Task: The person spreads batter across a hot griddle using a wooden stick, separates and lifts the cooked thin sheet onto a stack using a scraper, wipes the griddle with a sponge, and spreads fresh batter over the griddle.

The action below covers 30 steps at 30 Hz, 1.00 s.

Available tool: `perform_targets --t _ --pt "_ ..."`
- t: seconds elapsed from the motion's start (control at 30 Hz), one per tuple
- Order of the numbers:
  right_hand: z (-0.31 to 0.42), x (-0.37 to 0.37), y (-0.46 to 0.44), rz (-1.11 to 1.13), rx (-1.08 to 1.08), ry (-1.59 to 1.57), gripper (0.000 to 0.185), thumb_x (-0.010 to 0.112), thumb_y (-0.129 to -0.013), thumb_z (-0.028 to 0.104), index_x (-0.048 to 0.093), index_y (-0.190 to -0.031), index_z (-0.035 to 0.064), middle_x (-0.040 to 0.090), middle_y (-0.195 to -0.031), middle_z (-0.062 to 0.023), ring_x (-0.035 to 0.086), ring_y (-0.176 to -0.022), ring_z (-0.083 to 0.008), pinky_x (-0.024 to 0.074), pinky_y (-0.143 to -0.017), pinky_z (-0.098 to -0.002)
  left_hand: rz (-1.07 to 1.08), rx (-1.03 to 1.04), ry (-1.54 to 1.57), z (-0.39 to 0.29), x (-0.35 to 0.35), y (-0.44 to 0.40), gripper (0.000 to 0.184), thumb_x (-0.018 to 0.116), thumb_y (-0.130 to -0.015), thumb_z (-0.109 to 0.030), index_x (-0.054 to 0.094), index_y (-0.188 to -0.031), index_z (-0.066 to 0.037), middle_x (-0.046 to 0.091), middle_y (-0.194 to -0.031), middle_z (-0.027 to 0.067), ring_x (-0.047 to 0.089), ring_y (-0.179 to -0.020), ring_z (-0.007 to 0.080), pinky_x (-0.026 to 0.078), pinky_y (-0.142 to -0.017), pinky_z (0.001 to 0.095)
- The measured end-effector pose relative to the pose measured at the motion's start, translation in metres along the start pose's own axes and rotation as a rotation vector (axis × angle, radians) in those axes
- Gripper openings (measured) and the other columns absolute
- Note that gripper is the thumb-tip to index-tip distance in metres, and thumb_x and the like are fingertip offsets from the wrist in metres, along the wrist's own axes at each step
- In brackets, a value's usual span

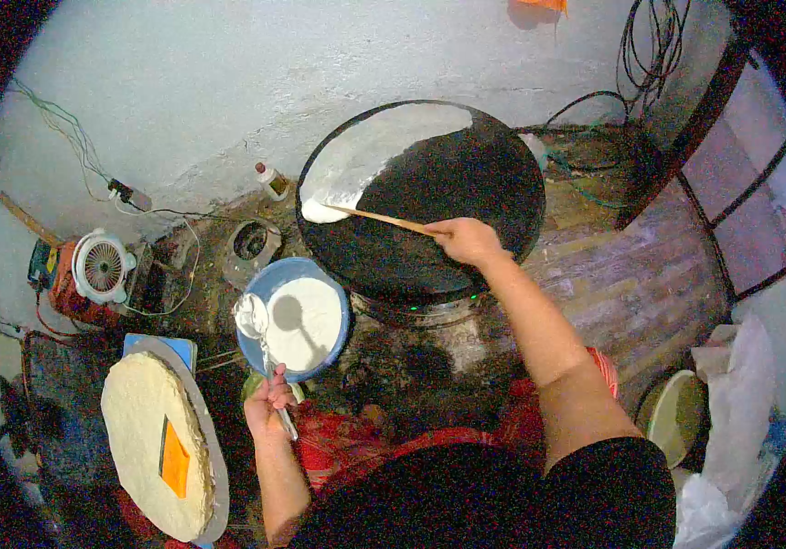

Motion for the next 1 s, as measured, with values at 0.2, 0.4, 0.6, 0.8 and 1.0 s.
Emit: perform_targets --t 0.2,0.4,0.6,0.8,1.0 --pt "-0.043 0.057 -0.006 -0.148 -0.009 -0.45 0.026 0.046 -0.083 0.021 0.058 -0.104 0.0105 0.059 -0.099 -0.0103 0.057 -0.091 -0.0252 0.0423 -0.081 -0.0322 0.009 0.012 -0.043 -0.002 -0.002 0.004 0.031 0.034 -0.088 -0.016 0.042 -0.105 0.009 0.045 -0.072 0.0065 0.036 -0.05 0.0099 0.032 -0.042 0.0214" --pt "0.01 0.064 0.077 -0.008 -0.101 -0.413 0.025 0.048 -0.082 0.024 0.059 -0.102 0.0137 0.058 -0.099 -0.0129 0.057 -0.088 -0.0286 0.0443 -0.077 -0.0344 0.032 -0.026 0.011 -0.004 -0.01 0.007 0.032 0.033 -0.088 -0.016 0.041 -0.106 0.009 0.044 -0.072 0.0074 0.036 -0.051 0.0104 0.031 -0.042 0.0218" --pt "0.026 0.084 0.137 0.029 -0.106 0.011 0.039 0.052 -0.078 0.021 0.046 -0.115 0.0132 0.059 -0.075 -0.0181 0.056 -0.075 -0.0359 0.0457 -0.066 -0.0424 0.073 -0.019 -0.09 -0.015 -0.018 0.009 0.032 0.033 -0.089 -0.017 0.041 -0.108 0.008 0.044 -0.074 0.0062 0.034 -0.051 0.01 0.03 -0.044 0.0221" --pt "0.13 0.131 0.056 -0.23 -0.179 0.114 0.045 0.038 -0.078 0.008 0.028 -0.121 -0.0038 0.058 -0.08 -0.0205 0.058 -0.069 -0.0344 0.046 -0.059 -0.0429 0.149 -0.061 -0.095 -0.017 -0.019 0.01 0.031 0.034 -0.089 -0.018 0.042 -0.108 0.005 0.043 -0.074 0.005 0.034 -0.053 0.0098 0.03 -0.045 0.0227" --pt "0.182 0.189 -0.003 -0.103 -0.139 0.315 0.059 0.04 -0.078 0.009 0.015 -0.13 -0.0021 0.059 -0.076 -0.0185 0.06 -0.059 -0.0276 0.0478 -0.05 -0.0378 0.145 -0.074 -0.077 -0.019 -0.02 0.015 0.03 0.034 -0.089 -0.018 0.042 -0.106 0.005 0.043 -0.075 0.0072 0.034 -0.054 0.0109 0.03 -0.045 0.0235"
Point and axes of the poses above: each hand's wrist, its own y-axis away from the middle knuckle, its own x-axis out of the palm, z = x × y, the point moved 8 cm from there along -y, towards the middle knuckle
